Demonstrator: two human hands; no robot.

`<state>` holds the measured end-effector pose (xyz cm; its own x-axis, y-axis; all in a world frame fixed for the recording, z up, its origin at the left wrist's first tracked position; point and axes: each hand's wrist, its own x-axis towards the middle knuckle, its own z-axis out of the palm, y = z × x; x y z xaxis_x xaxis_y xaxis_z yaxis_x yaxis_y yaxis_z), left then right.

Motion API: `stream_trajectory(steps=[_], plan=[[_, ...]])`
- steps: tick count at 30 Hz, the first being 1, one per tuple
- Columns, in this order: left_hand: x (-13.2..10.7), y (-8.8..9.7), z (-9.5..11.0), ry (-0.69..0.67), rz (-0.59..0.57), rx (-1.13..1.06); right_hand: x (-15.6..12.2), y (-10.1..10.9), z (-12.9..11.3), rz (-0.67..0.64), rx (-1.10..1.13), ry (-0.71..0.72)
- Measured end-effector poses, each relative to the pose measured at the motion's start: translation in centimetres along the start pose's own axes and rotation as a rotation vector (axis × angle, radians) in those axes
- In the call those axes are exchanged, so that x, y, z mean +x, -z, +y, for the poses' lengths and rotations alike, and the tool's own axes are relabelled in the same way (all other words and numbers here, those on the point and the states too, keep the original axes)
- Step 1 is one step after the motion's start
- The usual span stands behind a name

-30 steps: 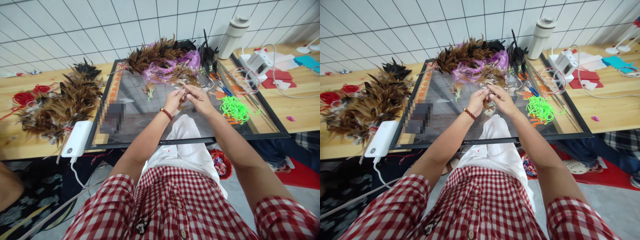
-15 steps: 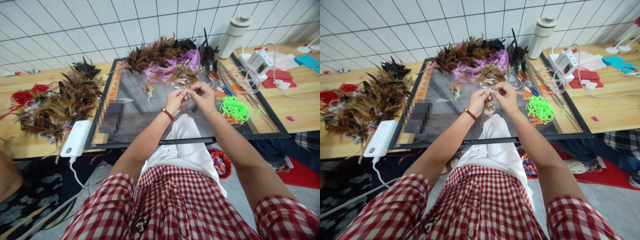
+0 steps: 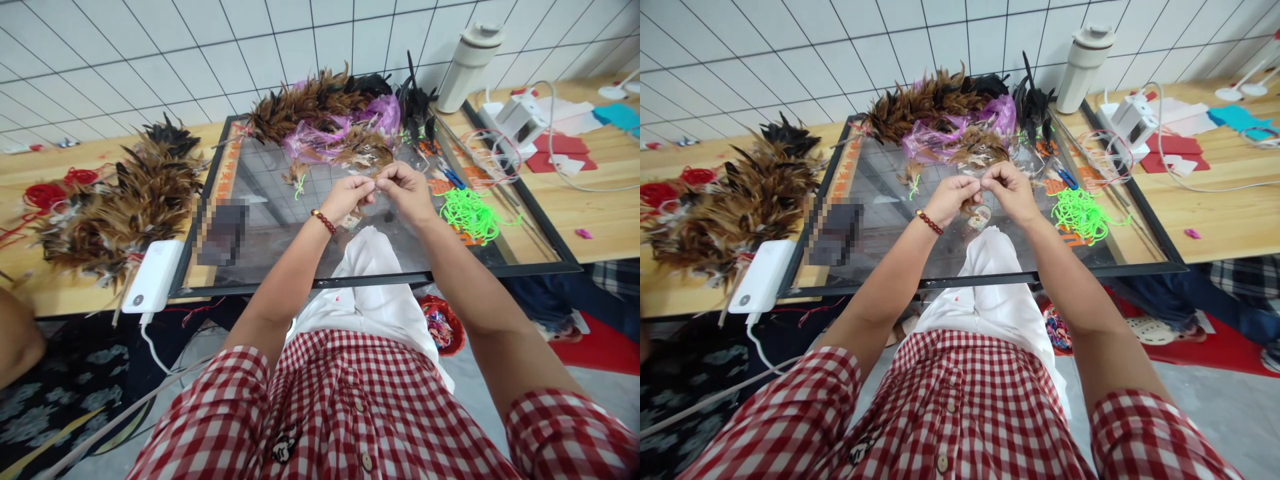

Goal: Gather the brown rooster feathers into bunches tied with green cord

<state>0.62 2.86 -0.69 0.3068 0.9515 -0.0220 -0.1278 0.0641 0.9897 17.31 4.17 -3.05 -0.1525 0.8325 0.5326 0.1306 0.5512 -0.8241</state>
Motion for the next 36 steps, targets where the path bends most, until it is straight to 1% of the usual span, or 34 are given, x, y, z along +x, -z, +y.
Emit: stream_trajectory(steps=[2, 3, 4, 5, 7, 9, 10, 11, 13, 14, 15, 17, 19, 21, 23, 25, 28, 31, 33, 36], plan=[[0.0, 0.7, 0.4, -0.052, -0.054, 0.124, 0.1, -0.2, -0.2, 0.043, -0.030, 0.023], [0.1, 1.0, 0.5, -0.093, -0.047, 0.176, 0.1, -0.3, -0.1, 0.070, -0.038, 0.026], [0.2, 1.3, 0.7, -0.146, -0.011, 0.202, 0.2, -0.3, 0.1, 0.104, -0.039, 0.018], [0.4, 1.6, 0.8, -0.207, 0.049, 0.196, 0.2, -0.4, 0.4, 0.138, -0.037, 0.000], [0.8, 2.2, 1.1, -0.343, 0.215, 0.094, 0.3, -0.2, 1.2, 0.189, -0.062, -0.041], [1.3, 3.1, 1.6, -0.438, 0.381, -0.064, 0.2, 0.3, 1.9, 0.173, -0.180, -0.040], [1.5, 3.6, 1.9, -0.448, 0.466, -0.142, 0.2, 0.4, 2.1, 0.136, -0.265, -0.021], [1.7, 4.0, 2.1, -0.418, 0.557, -0.212, 0.1, 0.5, 2.3, 0.094, -0.350, -0.001], [2.0, 4.8, 2.4, -0.315, 0.722, -0.289, -0.1, 0.1, 2.3, 0.006, -0.475, 0.007], [2.0, 5.0, 2.4, -0.259, 0.776, -0.298, -0.2, -0.5, 2.2, -0.034, -0.513, -0.009], [2.1, 5.0, 2.2, -0.214, 0.800, -0.292, -0.2, -1.2, 2.1, -0.066, -0.543, -0.032], [2.2, 4.8, 1.7, -0.160, 0.774, -0.261, -0.2, -2.9, 1.9, -0.111, -0.605, -0.075], [2.3, 4.1, 1.0, -0.145, 0.696, -0.232, -0.2, -4.4, 1.9, -0.136, -0.686, -0.103], [2.3, 3.4, 0.4, -0.137, 0.631, -0.196, -0.3, -5.0, 2.0, -0.156, -0.753, -0.122], [2.3, 2.9, -0.1, -0.119, 0.576, -0.160, -0.4, -4.7, 2.2, -0.178, -0.763, -0.119], [2.2, 2.5, -0.3, -0.103, 0.516, -0.117, -0.5, -3.6, 2.3, -0.184, -0.731, -0.089], [1.7, 2.0, -0.4, -0.034, 0.396, -0.037, -0.6, -2.0, 2.1, -0.136, -0.671, 0.023], [1.0, 1.3, -0.3, 0.084, 0.272, 0.012, -0.6, -1.3, 1.9, -0.077, -0.565, 0.161], [0.7, 0.8, -0.2, 0.146, 0.231, 0.012, -0.5, -1.3, 1.9, -0.044, -0.477, 0.192], [0.5, 0.3, -0.2, 0.192, 0.227, -0.022, -0.3, -1.5, 2.1, 0.029, -0.328, 0.155]])
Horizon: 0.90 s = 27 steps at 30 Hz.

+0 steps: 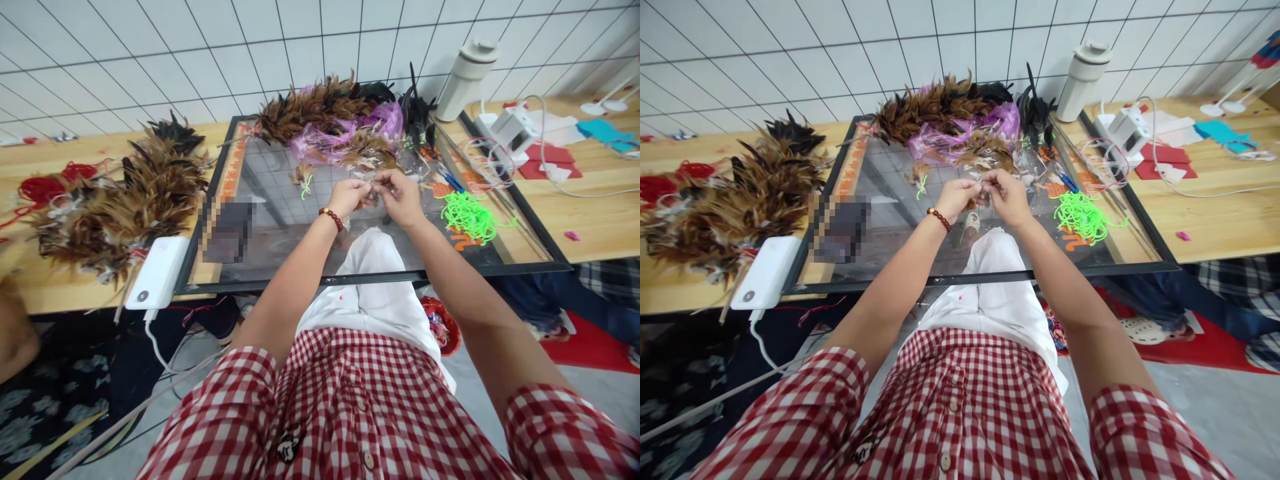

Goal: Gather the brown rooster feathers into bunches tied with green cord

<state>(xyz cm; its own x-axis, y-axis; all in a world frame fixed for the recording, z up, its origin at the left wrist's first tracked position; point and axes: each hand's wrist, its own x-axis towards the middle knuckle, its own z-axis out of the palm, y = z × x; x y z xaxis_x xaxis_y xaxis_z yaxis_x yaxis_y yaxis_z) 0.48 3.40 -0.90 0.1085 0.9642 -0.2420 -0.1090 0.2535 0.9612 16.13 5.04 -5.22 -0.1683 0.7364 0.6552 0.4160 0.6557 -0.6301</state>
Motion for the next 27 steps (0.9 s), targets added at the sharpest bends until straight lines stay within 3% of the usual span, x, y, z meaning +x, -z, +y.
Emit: stream_trajectory(steps=[7, 12, 18, 23, 27], plan=[[-0.2, -0.1, 0.2, 0.055, -0.069, -0.151, 0.5, -0.3, 1.3, 0.094, 0.346, -0.192], [-0.7, -0.3, 0.4, 0.064, -0.179, -0.198, 0.4, -0.1, 1.5, 0.125, 0.352, -0.226], [-0.5, -0.2, 0.0, 0.047, -0.145, -0.154, 0.6, 0.4, 1.3, 0.157, 0.404, -0.323], [-0.3, -0.1, 0.0, 0.025, -0.184, -0.133, 0.6, 0.8, 0.1, -0.013, 0.513, -0.420], [-0.9, -0.1, 0.4, 0.055, -0.279, -0.111, 0.3, 0.6, -0.8, -0.008, 0.537, -0.366]])
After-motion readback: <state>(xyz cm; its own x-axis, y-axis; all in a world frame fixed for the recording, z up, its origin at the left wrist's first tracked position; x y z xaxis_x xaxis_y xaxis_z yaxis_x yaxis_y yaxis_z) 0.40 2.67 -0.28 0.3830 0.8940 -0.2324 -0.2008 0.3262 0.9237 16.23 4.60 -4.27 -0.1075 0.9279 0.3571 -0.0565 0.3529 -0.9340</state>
